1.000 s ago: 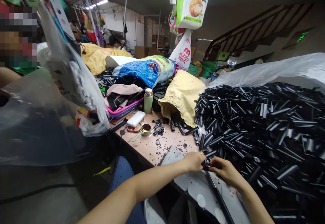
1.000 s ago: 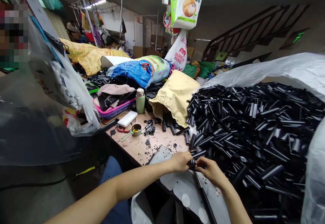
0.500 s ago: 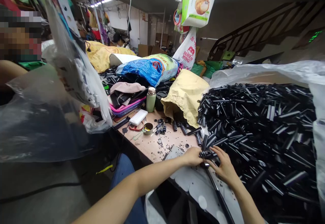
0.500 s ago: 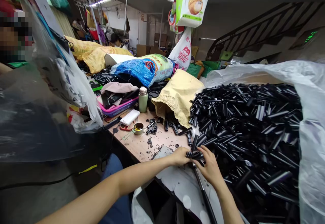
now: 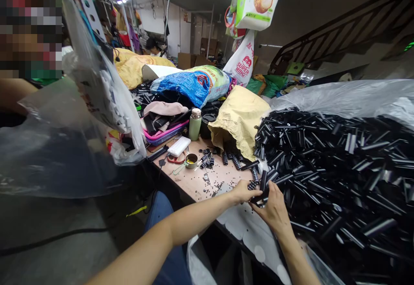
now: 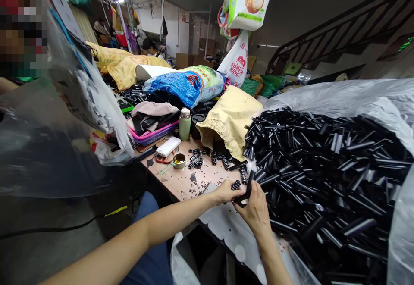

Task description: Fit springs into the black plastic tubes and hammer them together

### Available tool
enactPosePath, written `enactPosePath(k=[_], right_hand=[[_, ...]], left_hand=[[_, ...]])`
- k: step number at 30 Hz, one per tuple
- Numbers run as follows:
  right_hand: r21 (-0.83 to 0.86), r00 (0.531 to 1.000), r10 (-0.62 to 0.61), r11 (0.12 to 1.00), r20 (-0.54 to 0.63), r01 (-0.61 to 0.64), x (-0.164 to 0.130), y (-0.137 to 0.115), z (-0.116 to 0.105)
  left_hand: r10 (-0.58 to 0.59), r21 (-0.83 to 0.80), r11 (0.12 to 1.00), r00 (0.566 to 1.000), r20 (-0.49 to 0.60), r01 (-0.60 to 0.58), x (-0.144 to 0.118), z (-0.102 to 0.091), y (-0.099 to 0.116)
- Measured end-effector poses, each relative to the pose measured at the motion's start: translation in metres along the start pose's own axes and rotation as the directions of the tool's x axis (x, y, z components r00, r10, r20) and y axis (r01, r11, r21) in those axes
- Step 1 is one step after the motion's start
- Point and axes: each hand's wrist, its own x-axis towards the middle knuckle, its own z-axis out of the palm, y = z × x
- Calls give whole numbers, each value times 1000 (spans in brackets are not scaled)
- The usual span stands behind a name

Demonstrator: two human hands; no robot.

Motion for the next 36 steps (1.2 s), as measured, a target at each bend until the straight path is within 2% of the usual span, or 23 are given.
enactPosePath(k=[3,6,8,10,14,16,19,21,26,29,31,33,34,36], right_hand=[[12,990,138,990,-30,-137,-10,13,-3],[-3,965,259,966,38,-259,-26,30,-4],[-14,952,294,956,85,-294,-34,36,-5],[19,956,273,961,105,-277,-38,34,-6],[185,983,78,977,165,-109,-33,8,-14],[247,983,22,967,184,-68,-27,-6,-18],[259,977,38,961,209,-93,-21,-20,-20],[248,972,78,960,220,-133,-21,-23,-20],[323,964,182,916,194,-238,-28,-23,-18],[409,955,175,874,238,-262,-30,-27,-22],[482,957,160,836,241,-261,-30,-32,-25],[603,958,184,747,219,-280,-30,-37,-27],[681,954,205,669,218,-299,-30,-39,-28],[823,936,236,452,263,-345,-32,-42,-26]], left_hand=[[-23,184,983,1000,10,21,-12,0,-12],[17,347,937,1000,23,-24,-14,-3,-22],[68,387,920,998,10,-66,-12,-6,-22],[46,368,928,998,40,-58,-10,-8,-17],[-80,238,971,973,217,27,-15,-8,-3],[-76,196,980,975,209,35,-19,-7,2],[-161,209,969,978,134,131,-24,-9,4],[-209,199,963,970,124,182,-26,-12,3],[-148,-44,987,976,158,157,-34,-14,2],[-96,24,995,991,92,94,-37,-9,2],[-107,67,992,993,55,103,-37,-5,4],[-142,33,989,990,16,141,-37,-3,6],[-146,7,989,989,-3,146,-37,-2,8],[-135,-41,990,991,9,135,-38,-3,11]])
